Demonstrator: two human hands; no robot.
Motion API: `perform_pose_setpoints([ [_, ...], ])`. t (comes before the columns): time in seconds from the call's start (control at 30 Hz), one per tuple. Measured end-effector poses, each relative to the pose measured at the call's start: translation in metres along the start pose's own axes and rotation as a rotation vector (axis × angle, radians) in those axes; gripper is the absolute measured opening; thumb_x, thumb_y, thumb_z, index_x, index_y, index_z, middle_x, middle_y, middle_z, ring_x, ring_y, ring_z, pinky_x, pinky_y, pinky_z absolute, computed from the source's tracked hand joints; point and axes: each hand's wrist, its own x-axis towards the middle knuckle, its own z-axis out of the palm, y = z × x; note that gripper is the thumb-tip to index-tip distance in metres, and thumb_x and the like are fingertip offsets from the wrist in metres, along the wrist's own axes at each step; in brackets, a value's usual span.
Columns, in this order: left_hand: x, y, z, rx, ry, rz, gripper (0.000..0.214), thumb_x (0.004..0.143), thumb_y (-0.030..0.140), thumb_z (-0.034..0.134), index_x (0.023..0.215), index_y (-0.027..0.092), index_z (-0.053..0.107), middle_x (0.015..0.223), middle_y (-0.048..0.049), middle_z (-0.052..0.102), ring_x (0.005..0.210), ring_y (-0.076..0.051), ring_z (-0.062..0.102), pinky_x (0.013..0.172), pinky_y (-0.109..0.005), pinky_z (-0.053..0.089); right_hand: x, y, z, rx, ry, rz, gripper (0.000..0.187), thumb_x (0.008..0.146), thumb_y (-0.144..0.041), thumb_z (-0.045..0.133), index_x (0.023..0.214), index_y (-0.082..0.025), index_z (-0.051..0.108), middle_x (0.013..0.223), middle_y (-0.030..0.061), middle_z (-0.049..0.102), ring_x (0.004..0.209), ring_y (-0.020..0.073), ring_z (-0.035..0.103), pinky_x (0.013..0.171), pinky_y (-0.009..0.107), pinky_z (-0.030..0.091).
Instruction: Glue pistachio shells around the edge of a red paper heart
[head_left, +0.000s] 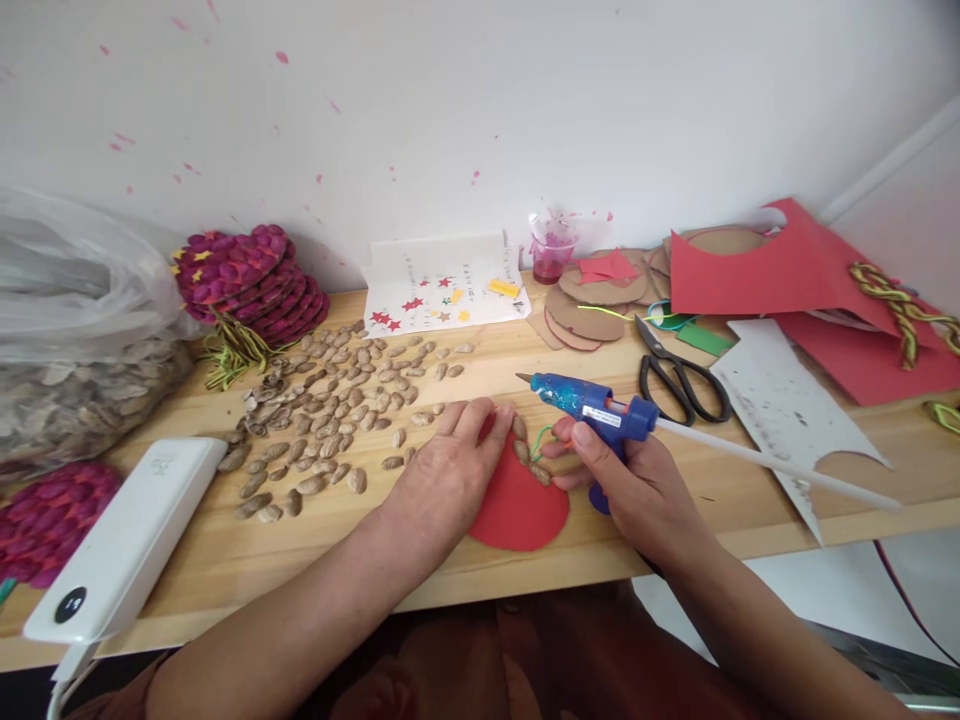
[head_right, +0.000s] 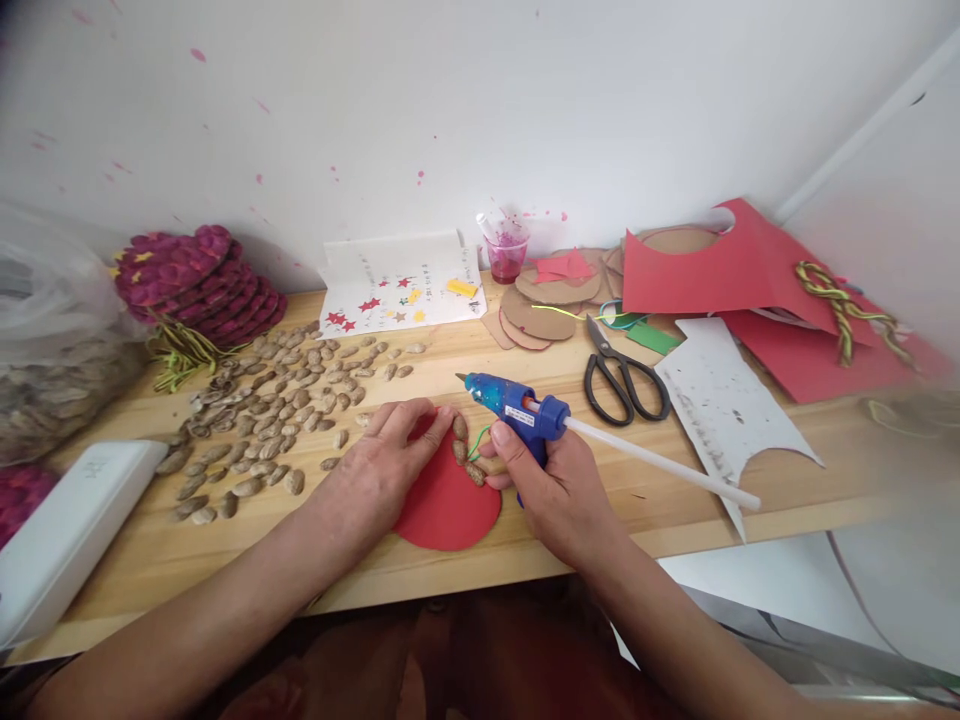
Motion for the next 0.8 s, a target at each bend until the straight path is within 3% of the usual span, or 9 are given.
perform_pose_setpoints([
  [0.17, 0.0003, 0.0012, -0.0004, 0.0, -0.01, -0.006, 0.047, 0.093, 0.003, 0.041, 0.137, 0.016, 0.051, 0.126, -0.0135, 0.057, 0.114, -0.025, 0.054, 0.102, -0.038, 0.051, 0.0007, 0.0024, -0.0008, -0.003, 0.01, 0.003, 0.046, 0.088, -0.061, 0.066, 0.101, -0.017, 0.069, 0.089, 0.0091, 0.076, 0.082, 0.0264, 0.077, 0.064, 0.036, 0.068],
  [0.37, 0.0019, 0.0017, -0.0005, -0.026, -0.047, -0.019, 0.045, 0.093, 0.003, 0.042, 0.136, 0.01, 0.052, 0.124, -0.0161, 0.057, 0.112, -0.027, 0.054, 0.098, -0.039, 0.053, -0.0003, 0.0038, -0.0008, -0.023, 0.02, -0.015, 0.044, 0.09, -0.06, 0.065, 0.1, -0.018, 0.07, 0.089, 0.0082, 0.076, 0.079, 0.0246, 0.076, 0.063, 0.035, 0.068],
  [0.6, 0.0012, 0.0012, 0.0001, -0.038, -0.058, -0.04, 0.044, 0.096, 0.006, 0.042, 0.139, 0.015, 0.049, 0.123, -0.0124, 0.058, 0.114, -0.025, 0.054, 0.1, -0.036, 0.054, 0.0002, 0.0072, -0.0004, -0.021, 0.019, -0.037, 0.043, 0.091, -0.059, 0.065, 0.1, -0.017, 0.072, 0.088, 0.0078, 0.076, 0.078, 0.0221, 0.076, 0.062, 0.032, 0.068],
  [0.8, 0.0011, 0.0026, -0.0001, -0.04, -0.059, -0.049, 0.042, 0.097, 0.008, 0.041, 0.138, 0.017, 0.048, 0.125, -0.0125, 0.056, 0.115, -0.024, 0.053, 0.097, -0.037, 0.055, 0.0009, 0.0082, -0.0003, -0.019, 0.027, -0.035, 0.044, 0.089, -0.061, 0.067, 0.097, -0.017, 0.073, 0.088, 0.0085, 0.076, 0.075, 0.0232, 0.075, 0.062, 0.035, 0.069],
])
